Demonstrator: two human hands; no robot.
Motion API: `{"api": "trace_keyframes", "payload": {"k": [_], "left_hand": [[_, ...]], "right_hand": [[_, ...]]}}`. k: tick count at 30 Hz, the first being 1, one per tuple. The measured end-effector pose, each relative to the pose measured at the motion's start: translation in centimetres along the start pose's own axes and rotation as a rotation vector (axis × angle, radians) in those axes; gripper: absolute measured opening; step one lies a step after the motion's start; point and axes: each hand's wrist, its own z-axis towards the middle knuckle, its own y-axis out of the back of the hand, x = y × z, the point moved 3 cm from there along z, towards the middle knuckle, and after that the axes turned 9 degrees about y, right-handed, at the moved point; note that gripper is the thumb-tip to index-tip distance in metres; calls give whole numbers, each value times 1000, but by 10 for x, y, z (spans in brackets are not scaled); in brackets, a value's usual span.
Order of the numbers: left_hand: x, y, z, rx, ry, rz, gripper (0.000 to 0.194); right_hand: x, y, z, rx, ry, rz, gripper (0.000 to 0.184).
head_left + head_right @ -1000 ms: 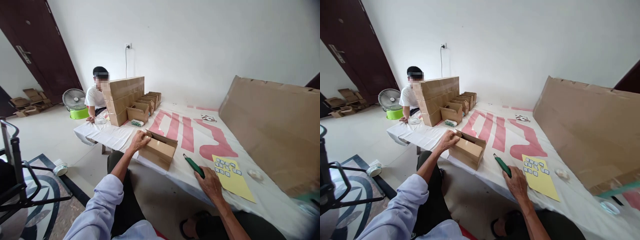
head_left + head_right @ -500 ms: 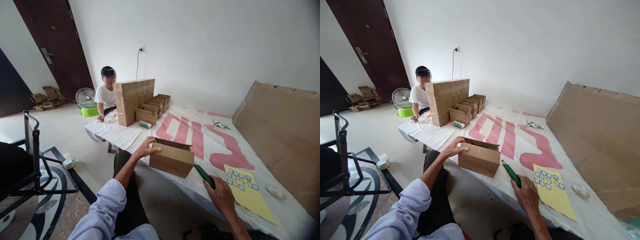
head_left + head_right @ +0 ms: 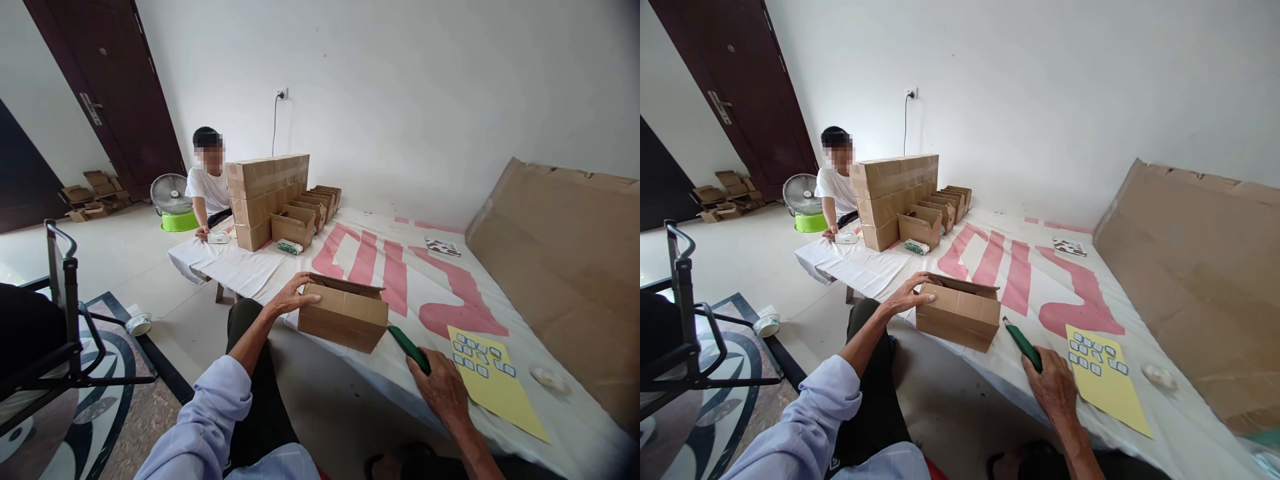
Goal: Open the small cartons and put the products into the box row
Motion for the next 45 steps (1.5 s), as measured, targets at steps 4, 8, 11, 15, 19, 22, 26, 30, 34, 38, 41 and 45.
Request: {"api": "trace_keyframes", "payload": {"k": [4, 8, 11, 15, 19, 22, 26, 30, 34, 38, 41, 45], "left_hand": [[0, 3, -1, -4, -12, -20, 54], [2, 5, -1, -5, -1, -41, 58], [2, 7, -4, 1, 28, -67, 57], [2, 9, -8, 3, 135, -122, 61], [3, 10, -7, 0, 159, -128, 71], [9, 12, -5, -9, 189, -191, 74], [12, 14, -2, 43, 90, -152, 58], [14, 12, -6, 147, 39, -110, 70], [14, 10, -15, 202, 65, -41, 90], [10, 11, -25, 190, 60, 40, 99], [6, 10, -31, 202, 53, 77, 100], [2, 8, -38, 206, 40, 74, 102]], "right_hand": [[2, 1, 0, -11, 3, 3, 41], [7, 3, 0, -11, 0, 6, 40], [11, 6, 0, 3, -21, 18, 38], [15, 8, -1, 16, -31, 23, 35], [18, 9, -1, 22, -36, 13, 34], [19, 8, -2, 29, -43, 14, 32], [20, 8, -2, 30, -57, 17, 31], [21, 9, -2, 50, -68, 30, 32], [25, 15, 1, 23, -70, 71, 33], [50, 39, 14, -174, -40, 188, 43], [88, 73, 31, -336, 3, 335, 46], [144, 114, 47, -352, 214, 422, 38]]}}
